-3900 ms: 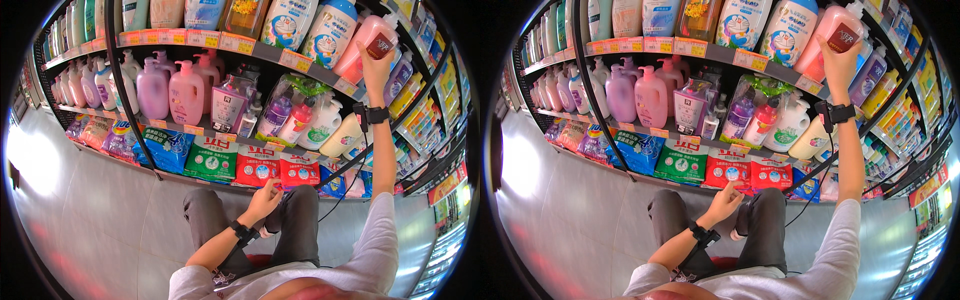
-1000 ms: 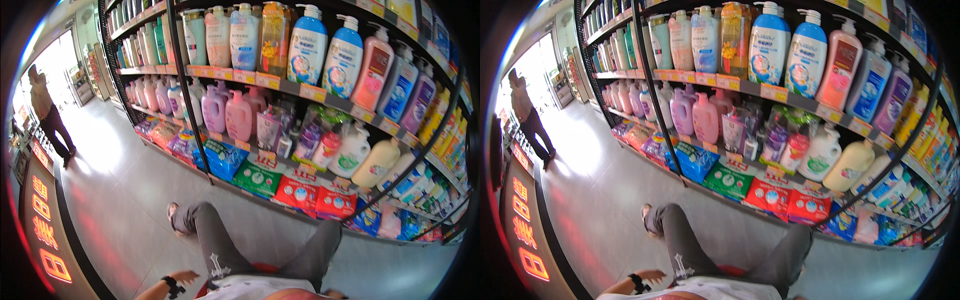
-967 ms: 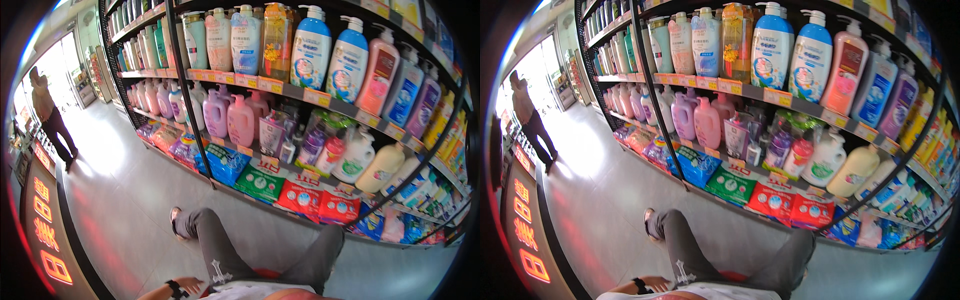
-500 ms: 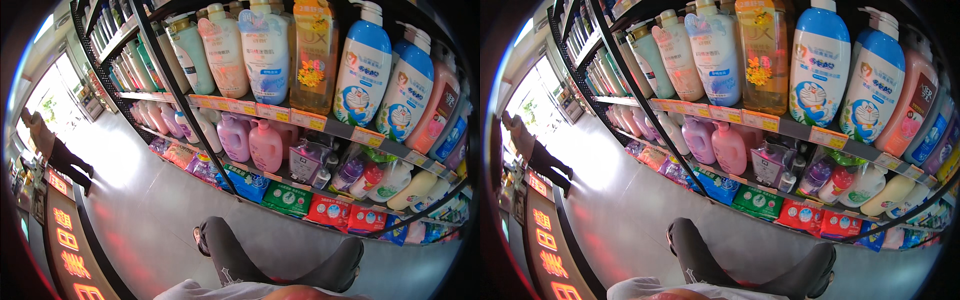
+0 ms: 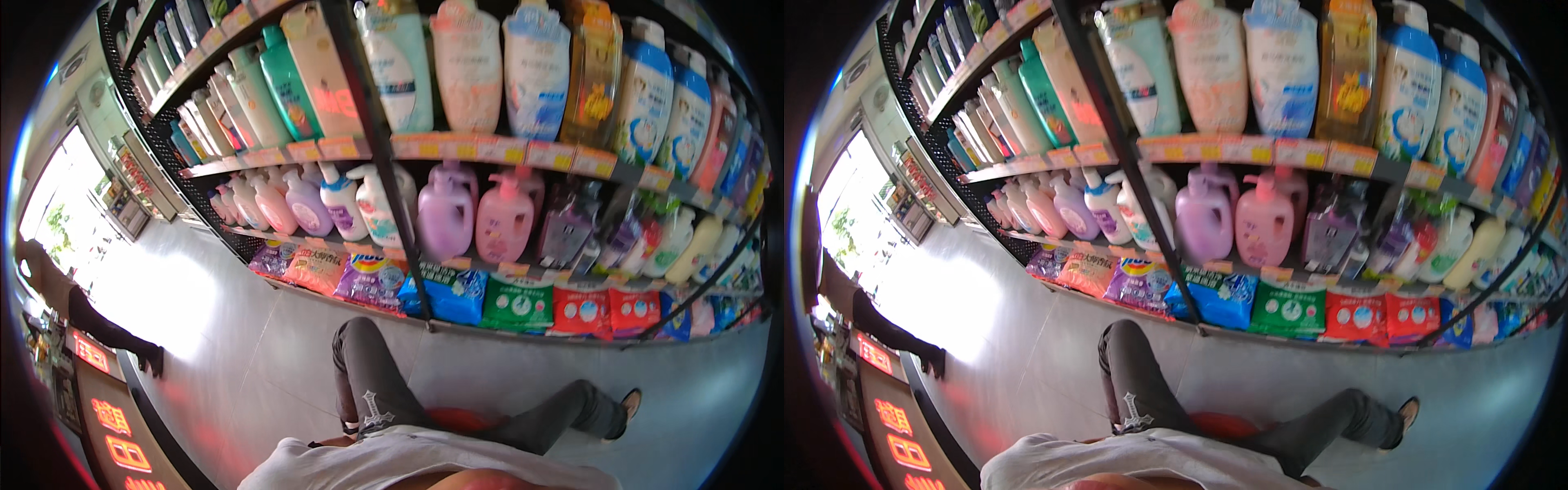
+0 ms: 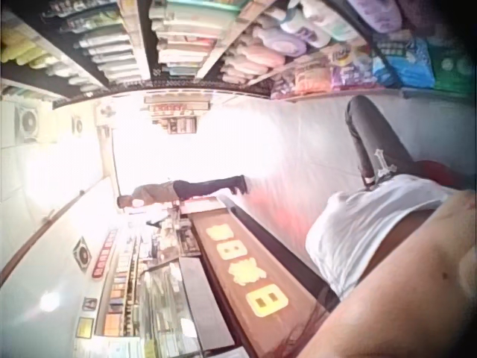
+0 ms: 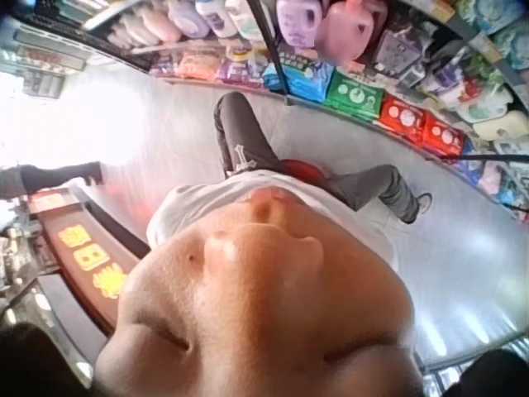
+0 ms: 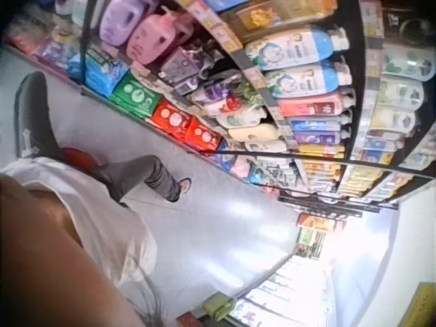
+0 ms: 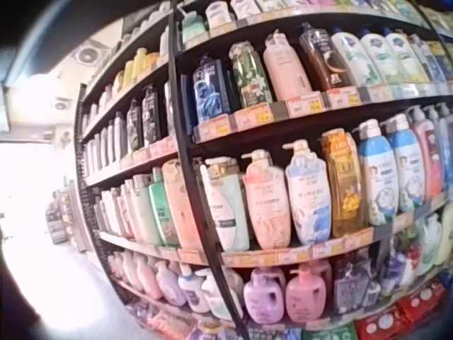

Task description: The person removes a bottle from a store shelf, holds it on their lap while turning it over to read the back, replaces it, and then repeats the process with another bottle.

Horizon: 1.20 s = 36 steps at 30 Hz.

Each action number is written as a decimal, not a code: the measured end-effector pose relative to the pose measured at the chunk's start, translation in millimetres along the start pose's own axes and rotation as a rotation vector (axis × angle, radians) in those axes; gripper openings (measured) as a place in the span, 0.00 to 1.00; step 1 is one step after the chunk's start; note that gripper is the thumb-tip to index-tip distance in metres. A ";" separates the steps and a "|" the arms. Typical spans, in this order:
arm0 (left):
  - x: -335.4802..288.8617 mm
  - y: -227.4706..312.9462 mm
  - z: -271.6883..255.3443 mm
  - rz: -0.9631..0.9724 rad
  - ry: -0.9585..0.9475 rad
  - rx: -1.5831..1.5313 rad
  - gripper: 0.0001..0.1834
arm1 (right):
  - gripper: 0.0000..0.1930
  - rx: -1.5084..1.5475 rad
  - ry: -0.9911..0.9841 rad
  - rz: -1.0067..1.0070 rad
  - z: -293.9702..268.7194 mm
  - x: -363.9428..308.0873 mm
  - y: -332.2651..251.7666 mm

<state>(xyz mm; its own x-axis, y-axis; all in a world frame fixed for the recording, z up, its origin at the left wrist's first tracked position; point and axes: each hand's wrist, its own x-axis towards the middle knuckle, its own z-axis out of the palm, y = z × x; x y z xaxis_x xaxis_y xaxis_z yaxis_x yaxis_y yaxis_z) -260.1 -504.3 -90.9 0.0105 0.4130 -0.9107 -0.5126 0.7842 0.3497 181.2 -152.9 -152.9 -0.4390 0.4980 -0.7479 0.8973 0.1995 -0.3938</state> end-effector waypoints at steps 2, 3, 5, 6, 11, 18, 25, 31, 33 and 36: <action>5.7 -24.5 -21.0 0.012 -0.070 0.017 0.12 | 0.09 -0.005 0.034 0.015 33.5 -24.2 4.1; 8.5 -31.3 -31.7 0.018 -0.089 0.018 0.12 | 0.08 -0.032 0.046 0.016 41.6 -21.8 7.3; 12.8 -70.6 -49.1 0.042 -0.135 -0.043 0.11 | 0.08 -0.135 0.078 0.003 61.6 -34.3 17.5; 15.6 -72.1 -52.4 0.046 -0.178 -0.037 0.11 | 0.09 -0.235 0.052 -0.119 62.6 -22.2 50.8; 41.8 -54.9 -81.9 -0.034 -0.224 0.340 0.17 | 0.12 0.313 -0.155 0.118 36.8 -35.4 -1.6; 4.4 -46.8 -87.1 0.032 0.029 0.340 0.22 | 0.26 0.489 0.002 0.358 21.1 -63.5 -51.1; -118.4 -53.3 -174.2 0.338 0.562 -0.022 0.19 | 0.25 0.780 0.452 -0.086 -89.8 -140.4 -62.1; -333.1 80.1 -135.8 1.228 1.282 0.339 0.22 | 0.19 0.523 1.107 -0.724 -194.3 -285.3 -213.2; -392.0 129.4 -67.6 1.538 1.461 0.587 0.16 | 0.15 0.249 1.337 -0.971 -215.4 -308.1 -270.8; -465.6 161.7 8.3 1.954 1.406 0.532 0.23 | 0.13 -0.029 1.628 -1.186 -203.8 -386.5 -300.7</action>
<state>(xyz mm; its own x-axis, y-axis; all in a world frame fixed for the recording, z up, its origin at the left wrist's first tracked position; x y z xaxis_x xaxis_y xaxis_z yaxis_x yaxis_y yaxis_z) -340.7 -566.0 391.6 -0.4192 0.2490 0.8731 0.9067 0.1632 0.3888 90.6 -233.4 363.5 -0.2701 0.2825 0.9204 0.2585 0.9422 -0.2133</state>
